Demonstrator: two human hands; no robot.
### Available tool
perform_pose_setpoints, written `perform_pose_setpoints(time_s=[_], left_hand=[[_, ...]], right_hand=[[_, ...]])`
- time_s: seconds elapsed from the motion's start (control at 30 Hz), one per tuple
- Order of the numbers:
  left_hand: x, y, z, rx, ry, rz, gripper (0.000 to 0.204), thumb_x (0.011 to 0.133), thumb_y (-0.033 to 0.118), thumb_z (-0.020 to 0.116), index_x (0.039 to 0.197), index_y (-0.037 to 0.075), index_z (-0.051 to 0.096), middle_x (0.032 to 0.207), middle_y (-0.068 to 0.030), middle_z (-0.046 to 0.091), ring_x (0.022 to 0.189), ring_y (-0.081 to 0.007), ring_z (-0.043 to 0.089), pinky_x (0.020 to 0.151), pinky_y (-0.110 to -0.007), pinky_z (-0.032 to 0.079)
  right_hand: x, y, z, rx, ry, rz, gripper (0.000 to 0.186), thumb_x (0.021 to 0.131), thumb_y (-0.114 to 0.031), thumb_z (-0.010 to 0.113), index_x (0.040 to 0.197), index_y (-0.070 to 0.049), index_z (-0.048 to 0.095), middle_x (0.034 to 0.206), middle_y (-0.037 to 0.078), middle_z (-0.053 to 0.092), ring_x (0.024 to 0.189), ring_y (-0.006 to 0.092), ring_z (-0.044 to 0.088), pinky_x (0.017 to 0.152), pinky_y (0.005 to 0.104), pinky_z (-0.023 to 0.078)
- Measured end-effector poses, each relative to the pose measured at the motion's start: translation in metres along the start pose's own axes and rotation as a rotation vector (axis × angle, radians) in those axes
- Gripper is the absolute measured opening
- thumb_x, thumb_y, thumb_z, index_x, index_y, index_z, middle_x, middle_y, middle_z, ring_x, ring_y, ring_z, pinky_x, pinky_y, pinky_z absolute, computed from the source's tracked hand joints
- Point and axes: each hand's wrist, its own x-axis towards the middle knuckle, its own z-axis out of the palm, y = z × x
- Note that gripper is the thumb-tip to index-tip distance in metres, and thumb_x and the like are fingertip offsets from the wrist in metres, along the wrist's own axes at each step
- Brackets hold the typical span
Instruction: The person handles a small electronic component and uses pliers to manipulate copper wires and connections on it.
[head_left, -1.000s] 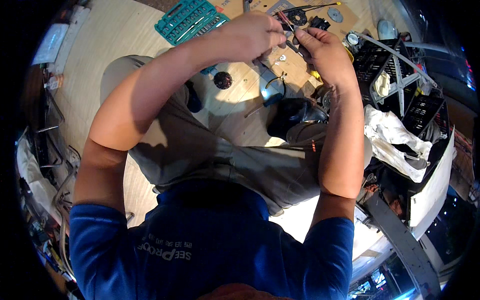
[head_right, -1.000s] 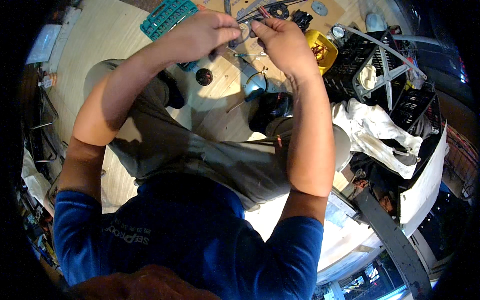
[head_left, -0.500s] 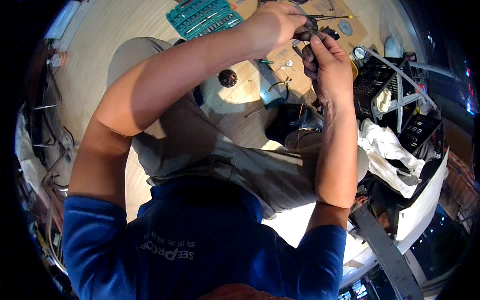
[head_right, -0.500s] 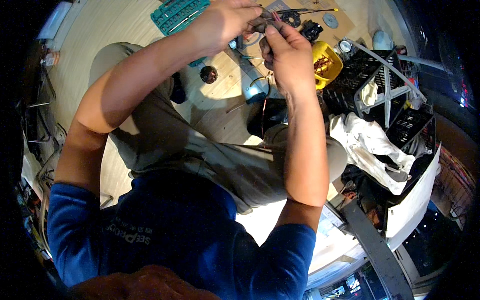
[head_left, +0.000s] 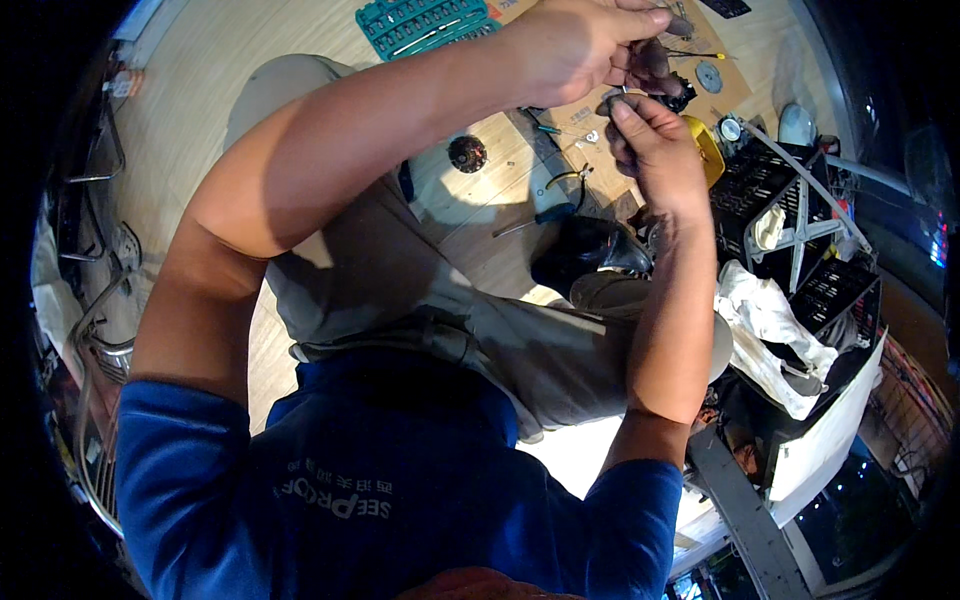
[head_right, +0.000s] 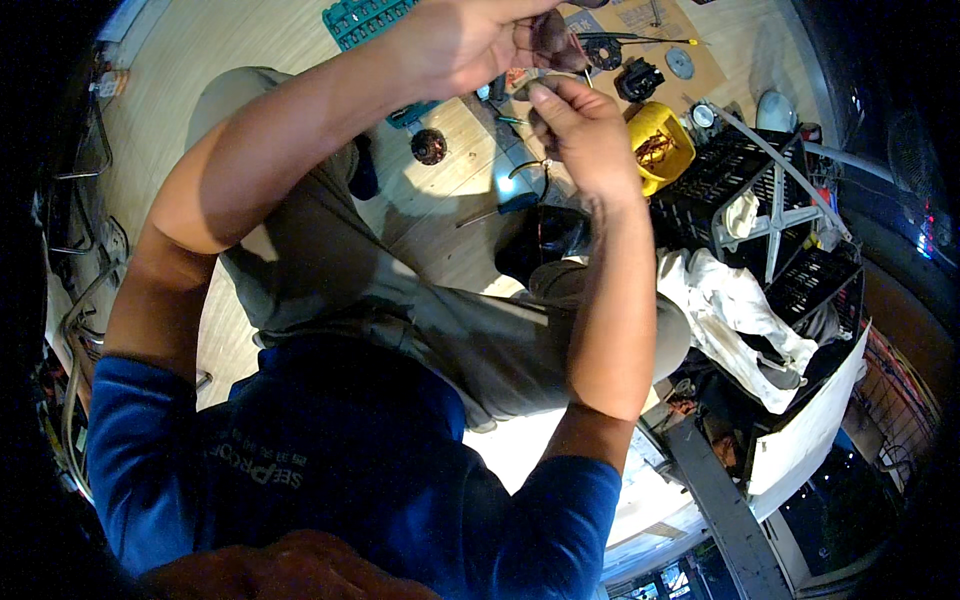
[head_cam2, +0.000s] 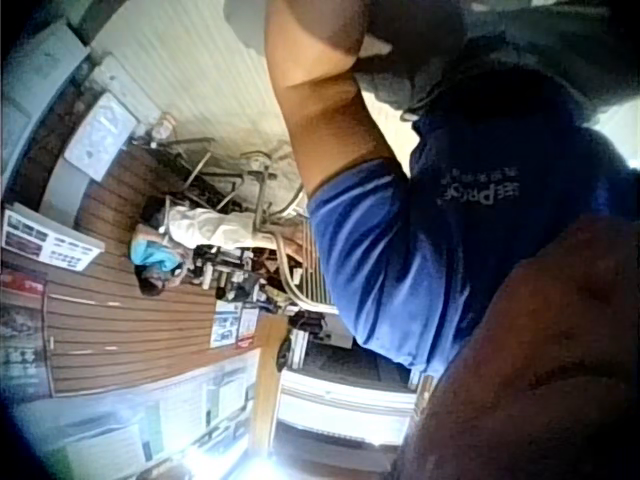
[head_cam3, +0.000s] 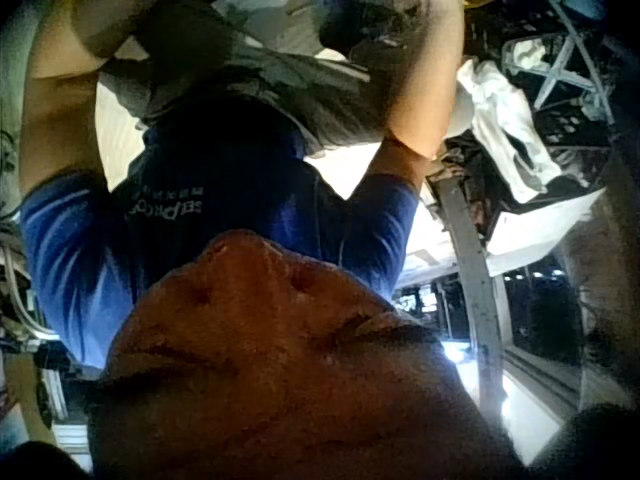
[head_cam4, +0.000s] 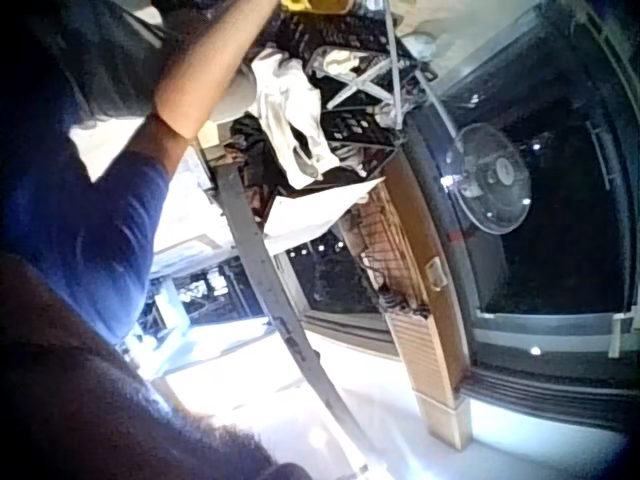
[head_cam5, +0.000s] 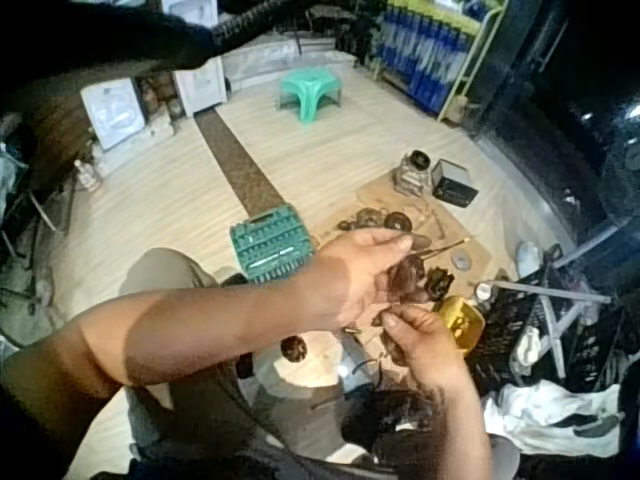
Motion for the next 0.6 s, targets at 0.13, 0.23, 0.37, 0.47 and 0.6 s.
perform_pose_setpoints(time_s=[0.13, 0.23, 0.37, 0.47, 0.6], left_hand=[[-0.009, 0.015, 0.008, 0.102, -0.056, 0.012, 0.019, 0.097, 0.016, 0.05, 0.1, -0.001, 0.058, 0.089, -0.009, 0.062, 0.075, -0.0176, 0.061, 0.07, -0.03, 0.053], [-0.024, 0.028, 0.021, 0.766, -0.094, -0.129, 0.019, 0.098, 0.013, 0.047, 0.099, -0.002, 0.058, 0.09, -0.0102, 0.063, 0.078, -0.0185, 0.062, 0.07, -0.03, 0.052], [-0.026, 0.007, 0.014, 1.254, -0.164, -0.079, 0.029, 0.092, 0.022, 0.051, 0.098, -0.004, 0.064, 0.082, -0.0161, 0.067, 0.077, -0.0331, 0.065, 0.074, -0.039, 0.051], [-0.018, -0.015, -0.011, 1.787, -0.116, 0.4, 0.028, 0.092, 0.022, 0.05, 0.092, -0.003, 0.063, 0.076, -0.0171, 0.064, 0.07, -0.0333, 0.063, 0.07, -0.039, 0.051], [-0.012, -0.013, 0.001, 1.745, -0.01, 0.147, 0.03, 0.093, 0.023, 0.048, 0.094, -0.001, 0.066, 0.095, -0.0212, 0.065, 0.093, -0.0353, 0.062, 0.083, -0.043, 0.049]], right_hand=[[-0.006, -0.014, -0.024, -0.014, -0.069, 0.073, 0.015, 0.092, -0.019, 0.06, 0.086, -0.005, 0.061, 0.061, -0.005, 0.05, 0.05, 0.0029, 0.039, 0.045, 0.0181, 0.029], [-0.013, -0.024, -0.027, -0.002, -0.042, 0.114, 0.017, 0.092, -0.022, 0.06, 0.083, -0.007, 0.058, 0.06, -0.004, 0.048, 0.049, 0.0038, 0.039, 0.044, 0.0185, 0.027], [-0.02, -0.034, -0.029, 0.094, 0.011, 0.156, 0.018, 0.092, -0.022, 0.059, 0.082, -0.007, 0.056, 0.06, -0.001, 0.048, 0.049, 0.0062, 0.04, 0.042, 0.0197, 0.027], [-0.023, -0.036, -0.023, 0.313, 0.026, 0.087, 0.016, 0.092, -0.019, 0.057, 0.086, -0.005, 0.056, 0.063, 0.001, 0.049, 0.049, 0.0072, 0.039, 0.042, 0.0197, 0.027], [-0.029, -0.033, -0.005, 0.383, 0.06, -0.047, 0.014, 0.093, -0.018, 0.055, 0.092, -0.004, 0.055, 0.064, 0.0, 0.046, 0.049, 0.0066, 0.036, 0.042, 0.0189, 0.026]])
